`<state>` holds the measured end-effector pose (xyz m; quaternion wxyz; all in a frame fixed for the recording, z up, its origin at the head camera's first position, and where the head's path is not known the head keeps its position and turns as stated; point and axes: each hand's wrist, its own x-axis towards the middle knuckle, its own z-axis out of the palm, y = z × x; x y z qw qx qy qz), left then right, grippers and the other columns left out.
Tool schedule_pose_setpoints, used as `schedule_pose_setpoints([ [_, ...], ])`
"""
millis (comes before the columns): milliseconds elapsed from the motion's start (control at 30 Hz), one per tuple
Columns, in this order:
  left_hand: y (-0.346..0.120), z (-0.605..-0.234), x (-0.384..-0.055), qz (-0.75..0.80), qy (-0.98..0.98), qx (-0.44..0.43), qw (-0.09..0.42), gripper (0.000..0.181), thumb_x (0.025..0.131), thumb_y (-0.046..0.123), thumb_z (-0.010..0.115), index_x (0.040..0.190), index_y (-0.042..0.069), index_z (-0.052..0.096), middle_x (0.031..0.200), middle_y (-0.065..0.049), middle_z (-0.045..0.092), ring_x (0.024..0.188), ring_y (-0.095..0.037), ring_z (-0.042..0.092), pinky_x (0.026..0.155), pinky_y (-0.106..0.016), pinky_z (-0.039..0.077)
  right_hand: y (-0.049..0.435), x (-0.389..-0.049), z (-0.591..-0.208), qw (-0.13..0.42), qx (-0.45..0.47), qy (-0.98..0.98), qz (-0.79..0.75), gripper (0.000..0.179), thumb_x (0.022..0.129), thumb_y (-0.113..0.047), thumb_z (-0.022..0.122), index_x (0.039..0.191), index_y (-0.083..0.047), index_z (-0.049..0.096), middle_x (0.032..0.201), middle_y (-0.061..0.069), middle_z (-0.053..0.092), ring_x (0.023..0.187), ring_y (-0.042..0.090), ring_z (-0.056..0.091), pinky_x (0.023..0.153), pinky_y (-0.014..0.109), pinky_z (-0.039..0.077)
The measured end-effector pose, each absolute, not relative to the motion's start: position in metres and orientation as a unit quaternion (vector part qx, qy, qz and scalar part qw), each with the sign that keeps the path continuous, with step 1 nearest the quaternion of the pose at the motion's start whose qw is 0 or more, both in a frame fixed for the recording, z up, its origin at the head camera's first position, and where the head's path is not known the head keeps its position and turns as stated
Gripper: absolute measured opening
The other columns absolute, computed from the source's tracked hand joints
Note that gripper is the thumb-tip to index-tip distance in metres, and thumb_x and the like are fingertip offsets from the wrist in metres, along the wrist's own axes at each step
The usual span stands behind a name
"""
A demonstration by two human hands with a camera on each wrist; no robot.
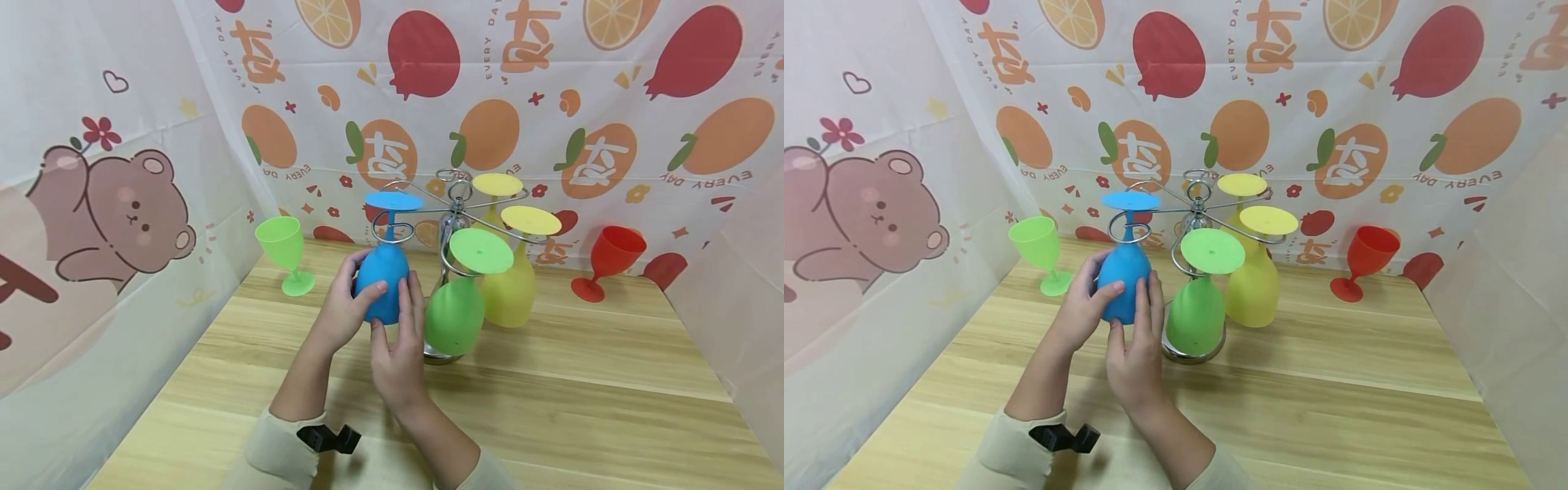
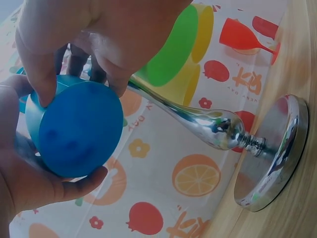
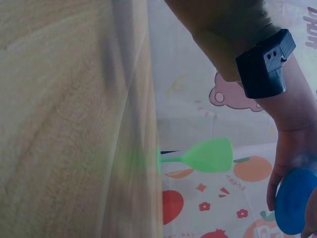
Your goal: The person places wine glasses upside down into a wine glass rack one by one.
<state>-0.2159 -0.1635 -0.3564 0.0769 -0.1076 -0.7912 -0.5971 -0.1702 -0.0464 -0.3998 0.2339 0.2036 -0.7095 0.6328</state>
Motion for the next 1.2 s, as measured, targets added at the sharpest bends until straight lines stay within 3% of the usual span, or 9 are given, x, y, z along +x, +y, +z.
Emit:
schedule_pose_setpoints([
  [300,-0.1674,-0.3575,-0.2159,-0.61,-0.781,-0.117,0.061,0.068,0.092,0.036,0.058,0.147,0.011,0.027,0.144,-0.014,0.038,0.126,-0.037,0.044,0.099,-0.059,0.046,-0.0456,-0.172,-0.4018,0.266,0.212,-0.719,0.607,0.077,0.089,0.01,0.06,0.155,-0.01,0.026,0.162,0.01,0.017,0.147,0.033,0.024,0.105,0.051,0.044],
  [700,-0.166,-0.3597,-0.2148,-0.61,-0.776,-0.145,0.068,0.067,0.087,0.028,0.064,0.142,0.011,0.03,0.141,-0.015,0.038,0.124,-0.039,0.048,0.096,-0.058,0.048,-0.0441,-0.1712,-0.4001,0.266,0.206,-0.725,0.601,0.081,0.087,0.012,0.06,0.156,-0.009,0.024,0.161,0.014,0.016,0.147,0.034,0.023,0.106,0.053,0.042],
  [1200,-0.1641,-0.359,-0.214,-0.597,-0.789,-0.139,0.051,0.066,0.089,0.032,0.069,0.143,0.021,0.032,0.143,-0.012,0.041,0.127,-0.038,0.046,0.096,-0.06,0.048,-0.0436,-0.1714,-0.3969,0.251,0.188,-0.721,0.618,0.086,0.089,0.008,0.061,0.158,-0.014,0.016,0.164,0.009,0.008,0.148,0.033,0.021,0.106,0.052,0.042],
])
